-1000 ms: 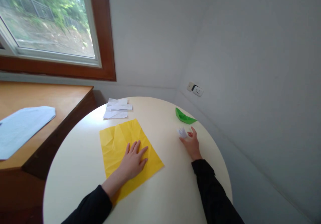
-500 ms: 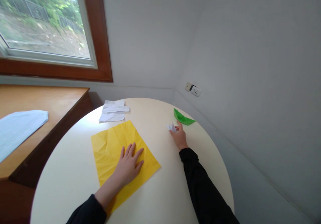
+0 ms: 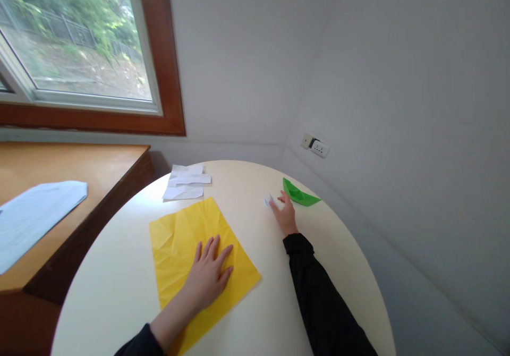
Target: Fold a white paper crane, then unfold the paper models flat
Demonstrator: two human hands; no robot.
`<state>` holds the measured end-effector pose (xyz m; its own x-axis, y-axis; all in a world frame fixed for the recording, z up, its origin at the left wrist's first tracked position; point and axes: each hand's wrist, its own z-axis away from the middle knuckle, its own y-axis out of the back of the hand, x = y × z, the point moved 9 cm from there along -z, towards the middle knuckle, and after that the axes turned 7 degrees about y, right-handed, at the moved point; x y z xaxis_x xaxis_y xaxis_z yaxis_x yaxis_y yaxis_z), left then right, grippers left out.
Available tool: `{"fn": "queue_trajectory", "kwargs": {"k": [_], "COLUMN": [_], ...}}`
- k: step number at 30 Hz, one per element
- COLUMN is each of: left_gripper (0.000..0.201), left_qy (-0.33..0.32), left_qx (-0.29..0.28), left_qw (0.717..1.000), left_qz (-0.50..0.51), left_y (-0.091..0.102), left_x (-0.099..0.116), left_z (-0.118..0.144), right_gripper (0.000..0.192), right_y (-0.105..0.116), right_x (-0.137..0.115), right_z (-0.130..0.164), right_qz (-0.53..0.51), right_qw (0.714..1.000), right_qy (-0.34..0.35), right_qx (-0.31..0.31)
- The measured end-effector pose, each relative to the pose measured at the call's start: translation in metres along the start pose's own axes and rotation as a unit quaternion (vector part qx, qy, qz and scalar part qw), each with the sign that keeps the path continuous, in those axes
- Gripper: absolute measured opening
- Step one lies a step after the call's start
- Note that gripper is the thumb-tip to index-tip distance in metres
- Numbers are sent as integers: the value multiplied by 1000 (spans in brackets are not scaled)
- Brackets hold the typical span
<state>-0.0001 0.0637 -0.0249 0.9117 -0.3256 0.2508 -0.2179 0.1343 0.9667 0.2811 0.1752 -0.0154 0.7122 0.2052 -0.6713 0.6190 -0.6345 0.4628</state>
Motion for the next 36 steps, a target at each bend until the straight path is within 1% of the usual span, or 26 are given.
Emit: {"fn": "queue_trajectory", "kwargs": {"k": [3, 7, 13, 19, 36], "left_gripper": [48, 48, 48, 48, 50], "left_qy": [1, 1, 8, 13, 14], "left_qx": [0, -2, -11, -7, -13], "left_qw": [1000, 1000, 1000, 1000, 1000], "left_qz": [-1, 8, 14, 15, 16], "left_y": [1, 4, 7, 8, 11], "left_x": [0, 2, 4, 4, 6], "left_z": [0, 1, 3, 2, 4], "right_gripper": [61, 58, 55, 51, 49], "right_y": [5, 8, 10, 13, 16], "right_x": [10, 16, 14, 13, 14], "right_z": [0, 1, 2, 3, 4], "right_qz": [-26, -43, -43, -44, -39], "right_qw": [999, 997, 997, 997, 996], "right_qy": [-28, -41, -32, -30, -30], "right_qx": [31, 47, 52, 61, 76]}}
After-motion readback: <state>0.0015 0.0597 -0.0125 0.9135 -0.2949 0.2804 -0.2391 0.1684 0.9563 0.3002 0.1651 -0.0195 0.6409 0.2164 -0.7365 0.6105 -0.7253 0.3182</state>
